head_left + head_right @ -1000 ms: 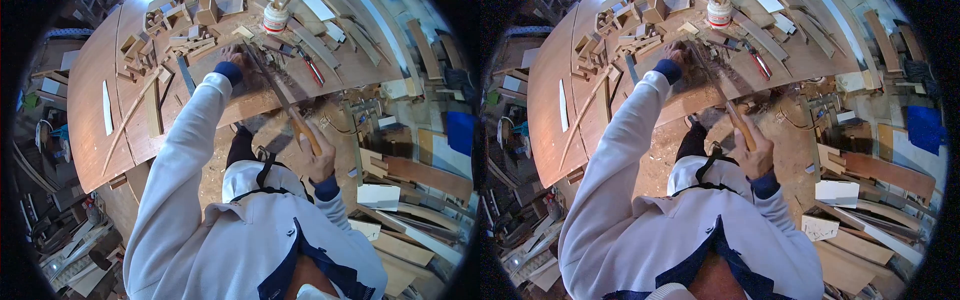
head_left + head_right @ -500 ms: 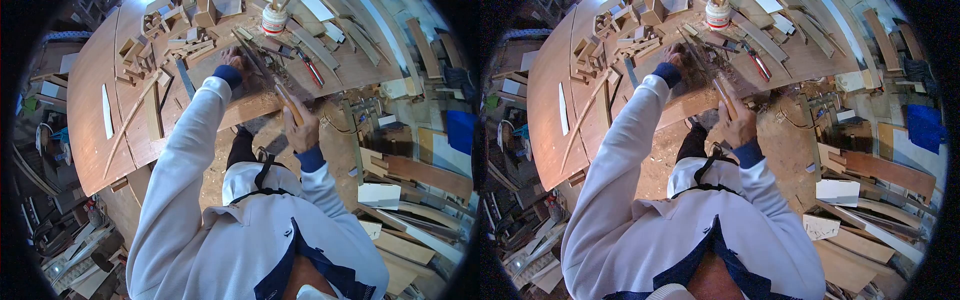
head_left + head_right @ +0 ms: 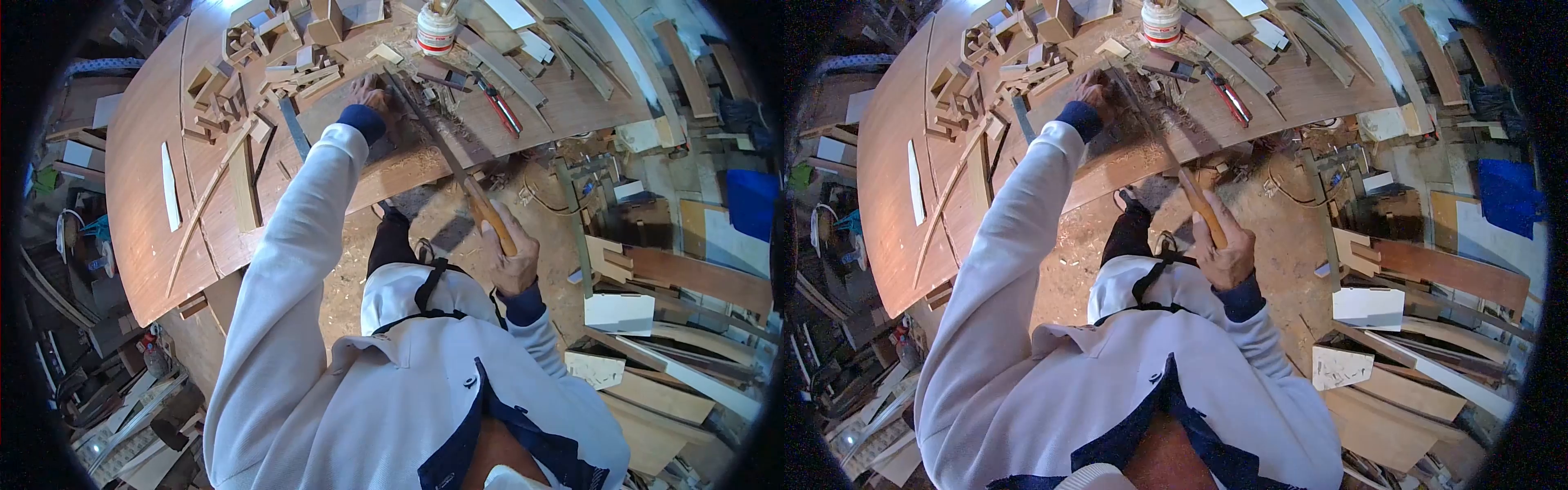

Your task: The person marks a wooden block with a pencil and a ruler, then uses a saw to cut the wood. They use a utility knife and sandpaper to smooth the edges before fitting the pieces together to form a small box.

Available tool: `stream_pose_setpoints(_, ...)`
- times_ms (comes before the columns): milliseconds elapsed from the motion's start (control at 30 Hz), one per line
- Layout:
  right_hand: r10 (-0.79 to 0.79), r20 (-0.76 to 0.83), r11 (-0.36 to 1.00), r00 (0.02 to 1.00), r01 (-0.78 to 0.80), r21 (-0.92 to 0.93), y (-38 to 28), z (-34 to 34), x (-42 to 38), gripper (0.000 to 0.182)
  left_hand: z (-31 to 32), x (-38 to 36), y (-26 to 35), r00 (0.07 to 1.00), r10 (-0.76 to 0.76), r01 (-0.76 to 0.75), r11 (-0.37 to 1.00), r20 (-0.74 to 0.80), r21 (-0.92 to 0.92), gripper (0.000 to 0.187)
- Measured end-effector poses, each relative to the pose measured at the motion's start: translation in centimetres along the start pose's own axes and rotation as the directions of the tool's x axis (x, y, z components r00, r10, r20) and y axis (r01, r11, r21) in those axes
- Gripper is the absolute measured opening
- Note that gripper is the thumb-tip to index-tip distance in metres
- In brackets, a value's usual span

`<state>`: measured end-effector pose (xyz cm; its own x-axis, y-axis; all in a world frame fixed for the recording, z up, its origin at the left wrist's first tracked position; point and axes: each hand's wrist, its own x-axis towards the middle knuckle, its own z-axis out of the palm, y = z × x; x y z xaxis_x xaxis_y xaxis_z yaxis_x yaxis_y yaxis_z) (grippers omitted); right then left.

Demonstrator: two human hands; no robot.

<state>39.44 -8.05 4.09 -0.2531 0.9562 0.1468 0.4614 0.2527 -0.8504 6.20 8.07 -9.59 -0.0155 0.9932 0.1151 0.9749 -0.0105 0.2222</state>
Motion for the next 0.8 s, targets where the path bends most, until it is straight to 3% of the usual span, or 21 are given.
stream_pose_setpoints(67, -0.064, -0.002, 0.998, 0.998, 0.064, 0.005, 0.2, 1.0, 1.7, 0.036, -3.2, -0.7, 2.2, 0.983, -0.092, 0.094, 0.996, 0.161, -0.003, 0.039)
stream_pose_setpoints(100, -0.138, -0.016, 0.990, 0.990, 0.138, 0.015, 0.3, 1.8, 3.1, 0.036, -3.6, -0.9, 2.5, 0.983, -0.094, 0.096, 0.995, 0.158, -0.003, 0.039)
stream_pose_setpoints(233, -0.052, 0.046, 0.997, 0.998, 0.054, -0.046, 0.8, 4.4, 6.6, 0.033, -3.4, 0.0, 0.9, 0.992, -0.070, 0.063, 0.995, 0.102, 0.078, 0.035)
stream_pose_setpoints(300, -0.050, 0.037, 0.998, 0.998, 0.049, 0.041, 1.7, 4.4, 6.1, 0.033, -1.1, -0.1, 0.4, 0.991, -0.052, 0.037, 0.991, 0.122, 0.126, 0.035)
stream_pose_setpoints(367, -0.016, 0.053, 0.999, 0.998, 0.014, 0.045, 1.3, 4.4, 5.5, 0.033, -0.1, 0.1, 0.2, 0.992, -0.105, 0.113, 0.985, -0.064, 0.132, 0.038)
stream_pose_setpoints(400, 0.020, 0.078, 0.998, 0.997, -0.024, 0.050, 1.1, 4.6, 5.3, 0.033, -1.3, 0.0, 0.5, 0.992, -0.105, 0.114, 0.984, -0.070, 0.139, 0.038)
stream_pose_setpoints(433, -0.037, 0.028, 0.996, 0.999, 0.035, 0.084, 1.1, 5.0, 5.1, 0.033, -3.2, -0.6, 1.2, 0.998, -0.069, 0.068, 0.989, 0.002, 0.131, 0.039)
stream_pose_setpoints(500, 0.003, 0.022, 0.996, 1.000, -0.004, 0.086, 0.7, 5.3, 4.5, 0.034, -3.3, -0.7, 1.1, 0.997, -0.026, 0.016, 0.993, 0.078, 0.117, 0.040)
stream_pose_setpoints(567, 0.042, 0.020, 0.995, 0.999, -0.043, 0.088, 0.9, 5.6, 4.5, 0.034, -0.6, -0.6, -1.0, 0.988, 0.110, -0.111, 0.994, -0.104, -0.003, 0.041)
stream_pose_setpoints(600, -0.007, -0.021, 0.997, 1.000, 0.008, 0.077, 1.4, 6.0, 4.4, 0.036, -1.0, -0.2, -0.8, 0.989, 0.111, -0.112, 0.994, -0.101, -0.003, 0.041)
stream_pose_setpoints(667, -0.050, -0.053, 0.996, 0.997, 0.054, 0.065, 2.2, 6.4, 3.8, 0.038, -1.9, 0.2, -0.6, 0.966, 0.010, -0.020, 0.999, 0.259, 0.039, 0.049)
stream_pose_setpoints(800, -0.091, -0.058, 0.995, 0.994, 0.093, 0.028, 2.9, 5.5, 2.8, 0.037, -2.6, -0.1, 0.1, 0.977, -0.027, 0.025, 1.000, 0.213, 0.012, 0.042)
